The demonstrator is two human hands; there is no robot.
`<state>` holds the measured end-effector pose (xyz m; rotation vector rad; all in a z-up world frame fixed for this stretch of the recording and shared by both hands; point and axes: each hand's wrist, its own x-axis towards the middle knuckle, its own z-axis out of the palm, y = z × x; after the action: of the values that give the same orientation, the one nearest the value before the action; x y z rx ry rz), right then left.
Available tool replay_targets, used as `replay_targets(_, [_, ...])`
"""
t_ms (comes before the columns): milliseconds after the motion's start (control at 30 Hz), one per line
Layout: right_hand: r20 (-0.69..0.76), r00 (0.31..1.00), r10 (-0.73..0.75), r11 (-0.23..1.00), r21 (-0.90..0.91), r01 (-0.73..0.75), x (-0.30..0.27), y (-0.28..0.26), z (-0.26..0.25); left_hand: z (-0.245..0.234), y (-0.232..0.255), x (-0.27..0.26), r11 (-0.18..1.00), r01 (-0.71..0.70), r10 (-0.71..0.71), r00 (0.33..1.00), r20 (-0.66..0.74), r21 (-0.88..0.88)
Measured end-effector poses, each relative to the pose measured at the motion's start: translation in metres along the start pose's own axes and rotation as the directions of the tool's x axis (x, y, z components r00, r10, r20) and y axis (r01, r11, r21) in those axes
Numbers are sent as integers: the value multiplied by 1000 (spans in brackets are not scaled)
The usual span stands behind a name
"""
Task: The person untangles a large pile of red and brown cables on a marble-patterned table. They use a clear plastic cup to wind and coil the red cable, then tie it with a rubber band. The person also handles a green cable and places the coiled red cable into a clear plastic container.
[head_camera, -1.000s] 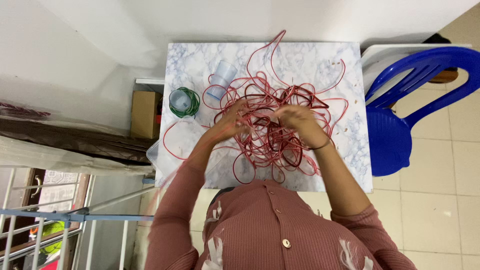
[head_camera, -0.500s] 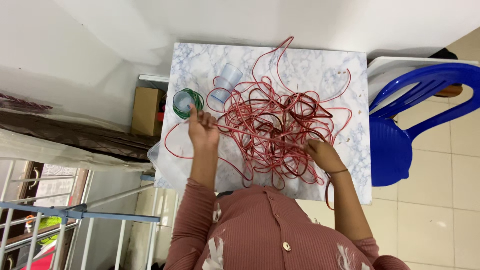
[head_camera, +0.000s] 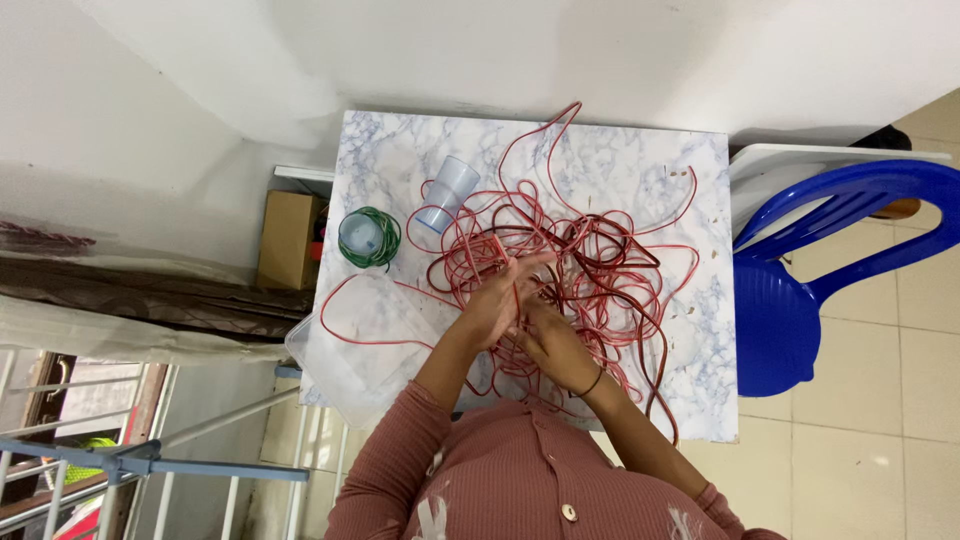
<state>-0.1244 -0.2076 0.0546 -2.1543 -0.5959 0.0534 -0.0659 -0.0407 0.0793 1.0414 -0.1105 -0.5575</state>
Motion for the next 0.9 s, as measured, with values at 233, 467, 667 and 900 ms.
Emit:
replay_targets(233, [107,868,485,649,621,-439,17,15,13,-78,6,28,810,113,36,970,-241,575])
replay_targets(467, [-5,885,466,859,241,-452,43,9,-34,-170,16,89,195,291,575,740,-349,937])
replay_targets(667, [-65,948,312,935,201,-294,52,3,-43,-202,-15,129,-68,560,477,745,-466,826])
replay_targets(900, [-20,947,319,932,189,-310,31,-15,-40,-209,-14,121,41,551,363,769,-526,833])
